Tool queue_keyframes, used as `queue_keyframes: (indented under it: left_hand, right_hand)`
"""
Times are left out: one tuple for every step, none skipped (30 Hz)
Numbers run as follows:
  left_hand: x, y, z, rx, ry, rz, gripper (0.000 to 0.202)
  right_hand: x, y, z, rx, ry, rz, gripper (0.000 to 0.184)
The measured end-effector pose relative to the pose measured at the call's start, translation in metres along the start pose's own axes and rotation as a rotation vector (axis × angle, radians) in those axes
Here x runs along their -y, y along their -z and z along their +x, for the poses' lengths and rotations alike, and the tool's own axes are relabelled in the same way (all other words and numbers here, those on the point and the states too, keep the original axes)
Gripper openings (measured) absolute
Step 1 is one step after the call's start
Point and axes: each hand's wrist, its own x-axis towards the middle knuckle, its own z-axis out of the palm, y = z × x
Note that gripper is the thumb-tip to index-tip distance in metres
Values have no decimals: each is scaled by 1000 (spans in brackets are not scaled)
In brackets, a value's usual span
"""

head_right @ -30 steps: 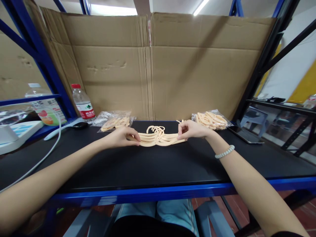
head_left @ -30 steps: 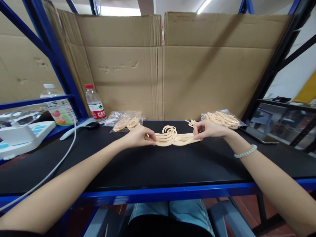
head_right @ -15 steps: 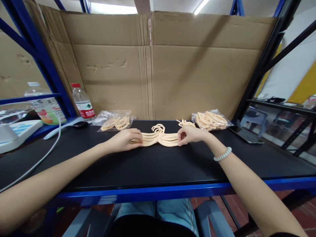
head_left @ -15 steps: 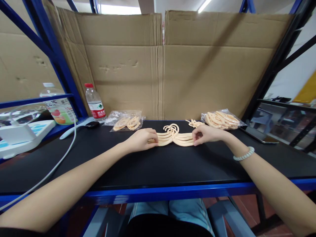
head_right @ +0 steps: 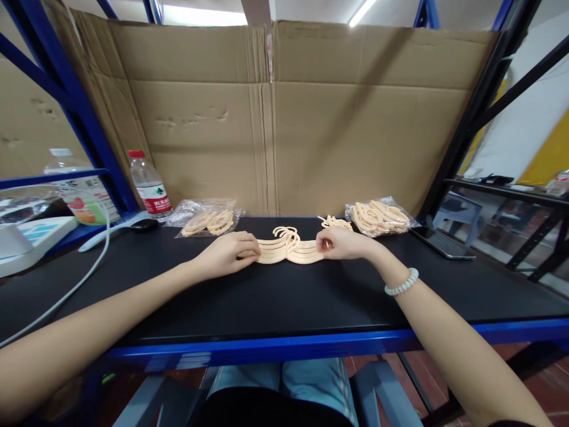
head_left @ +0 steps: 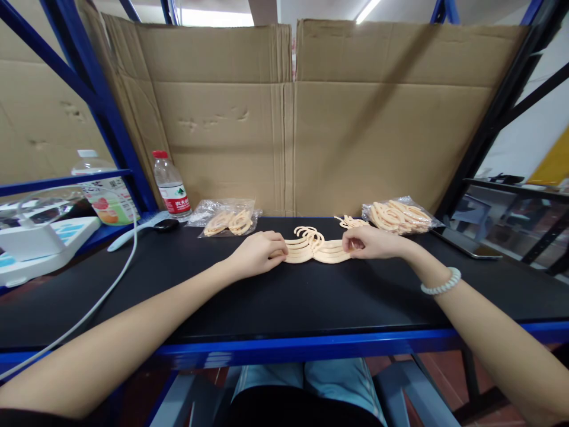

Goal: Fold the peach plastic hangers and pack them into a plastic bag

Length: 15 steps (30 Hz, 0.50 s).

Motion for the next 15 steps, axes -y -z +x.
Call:
queue_keyframes:
  left_hand:
    - [-2,-3,0,-30,20,2,16]
    - [-5,-7,0,-59,44,-5,16]
    - [-8,-10,-1,-82,69,-20,17]
    - [-12,-14,-1,-91,88,-39,19]
    - [-16,-18,-1,-89,101,-55,23]
    - [-20,-22,-2,-79,112,-60,29]
    - [-23,-25,-2,-56,122,-54,37]
    - [-25,-27,-3,-27,140,-39,42]
    - [-27,-29,-4,10,161,-17,46]
    - [-27,-30,-5,52,184,5,48]
    - [-27,-31,-5,95,209,22,49]
    - [-26,-32,-6,138,230,33,51]
    - [-25,-32,-5,175,248,37,53]
    - [-23,-32,-5,207,261,36,55]
    - [-21,-32,-4,235,271,33,58]
  right_hand:
    - [6,-6,1,-72,15,-16,14]
    - [12,-13,3,-151,23,-20,19]
    - [19,-23,5,-218,32,-28,25]
    - [25,-33,8,-275,23,-42,32]
    - [31,-45,10,-318,-1,-54,41]
    - [36,-56,12,-327,-13,-78,51]
    - [40,-66,13,-338,-36,-112,63]
    - [43,-74,15,-323,-70,-145,72]
    - [45,-80,16,-291,-97,-178,78]
    - [45,-83,17,-255,-125,-207,83]
    - [45,-85,18,-215,-148,-228,85]
    - [44,-84,19,-184,-164,-245,85]
    - [42,-83,21,-164,-174,-257,85]
    - [39,-82,23,-155,-179,-266,85]
    - [37,-80,25,-152,-181,-273,84]
